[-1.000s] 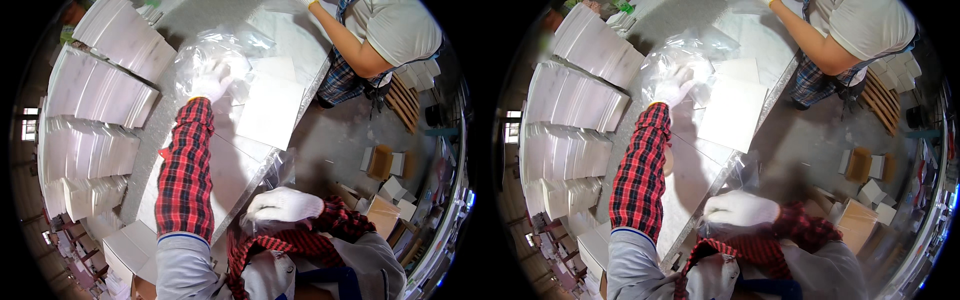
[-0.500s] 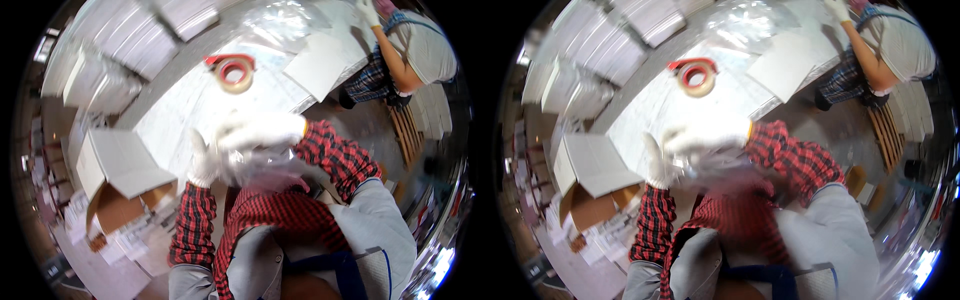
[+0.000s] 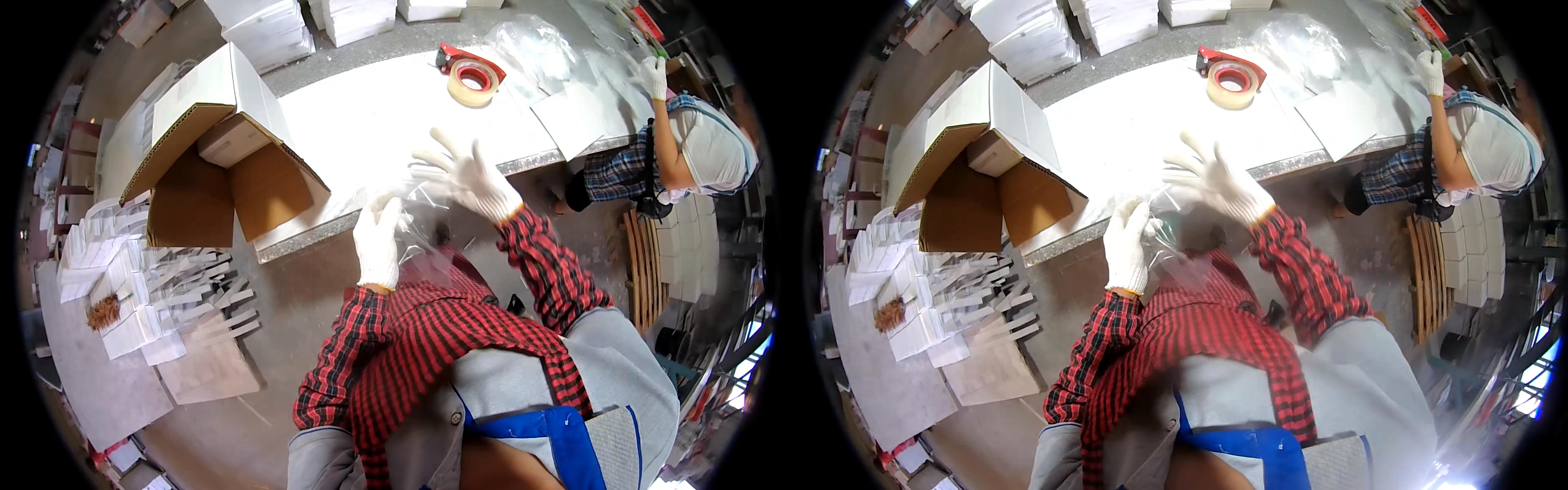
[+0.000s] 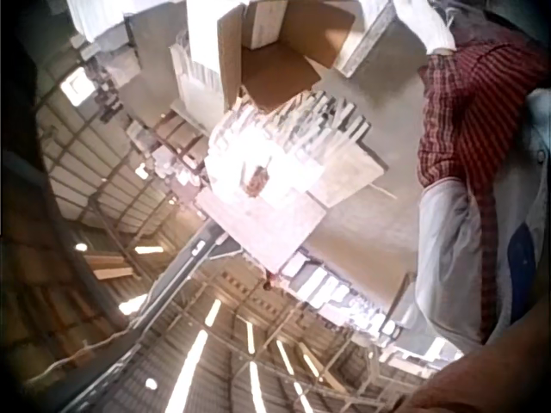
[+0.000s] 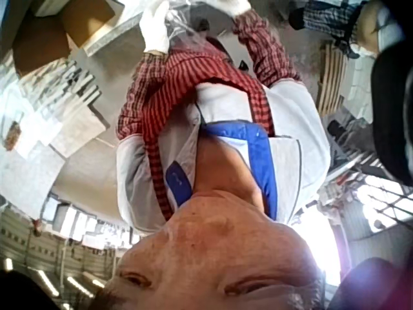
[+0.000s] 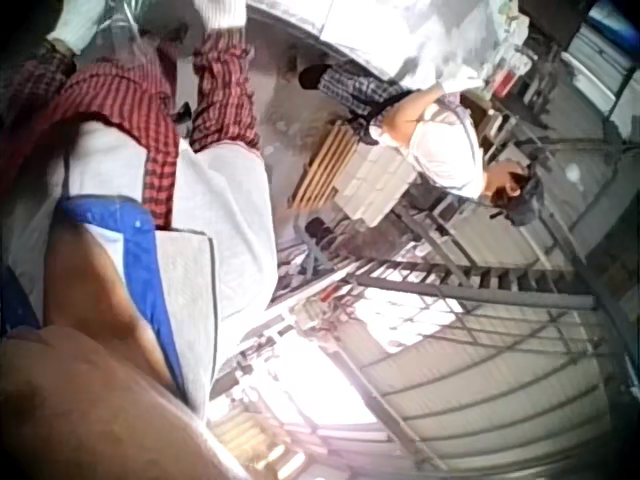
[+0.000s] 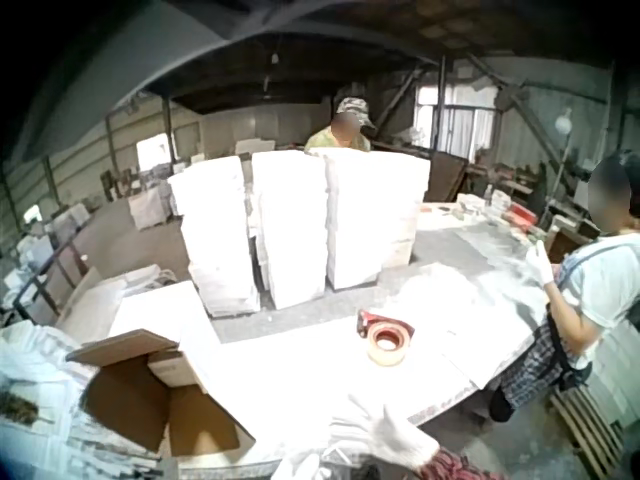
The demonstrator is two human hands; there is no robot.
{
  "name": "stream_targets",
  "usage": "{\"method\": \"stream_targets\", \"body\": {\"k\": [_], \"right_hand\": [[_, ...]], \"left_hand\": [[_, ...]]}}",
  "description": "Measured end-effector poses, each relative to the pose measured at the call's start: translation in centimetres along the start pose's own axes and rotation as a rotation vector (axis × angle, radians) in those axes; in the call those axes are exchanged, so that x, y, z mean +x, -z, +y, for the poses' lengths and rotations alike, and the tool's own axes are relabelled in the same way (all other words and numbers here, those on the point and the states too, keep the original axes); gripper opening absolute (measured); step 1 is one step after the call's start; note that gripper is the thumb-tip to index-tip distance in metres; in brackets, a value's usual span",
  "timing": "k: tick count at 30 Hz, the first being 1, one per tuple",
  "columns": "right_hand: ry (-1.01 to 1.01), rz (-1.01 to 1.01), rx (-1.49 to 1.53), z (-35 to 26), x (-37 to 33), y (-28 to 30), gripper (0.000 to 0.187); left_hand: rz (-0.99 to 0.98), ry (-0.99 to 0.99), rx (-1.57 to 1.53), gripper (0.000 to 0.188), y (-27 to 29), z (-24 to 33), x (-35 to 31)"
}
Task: The person picks up white rectangular items, wraps each in a clear plastic bag, and places them into a cardboard box. The person uses a tape dispenser to seal the plastic bags and stacks the wrapped items inside the box.
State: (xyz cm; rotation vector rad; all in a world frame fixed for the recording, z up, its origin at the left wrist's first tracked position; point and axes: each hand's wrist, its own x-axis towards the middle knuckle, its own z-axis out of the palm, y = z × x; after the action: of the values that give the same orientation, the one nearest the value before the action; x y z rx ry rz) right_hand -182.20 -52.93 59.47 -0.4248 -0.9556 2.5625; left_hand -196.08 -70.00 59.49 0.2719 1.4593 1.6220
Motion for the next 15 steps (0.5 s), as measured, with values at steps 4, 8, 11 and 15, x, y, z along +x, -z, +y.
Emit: {"method": "stream_targets", "body": {"k": [4,8,11,15], "right_hand": [[0.175,0.0,-0.364,1.2,-4.8,-2.1,0.138],[0.18,0.47,-0.761,1.0,-0.8,-3.0,0.089],[0.177,0.548,-0.523,0.3,1.2,-2.5,0.05],[0.216,0.533,-0.632,-0.4,4.0,1.1,0.03]], "left_hand": [[-0.016,0.052,-0.121,0.039,-0.9,-0.8,0.1],[-0.175,0.018,0.015,0.037,-0.9,-4.8,1.2],[-0.298,-0.071,0.211,0.035,-1.0,-7.6,1.7],[-0.215,0.008,0.422,0.034,0.4,-8.9,2.4]]}}
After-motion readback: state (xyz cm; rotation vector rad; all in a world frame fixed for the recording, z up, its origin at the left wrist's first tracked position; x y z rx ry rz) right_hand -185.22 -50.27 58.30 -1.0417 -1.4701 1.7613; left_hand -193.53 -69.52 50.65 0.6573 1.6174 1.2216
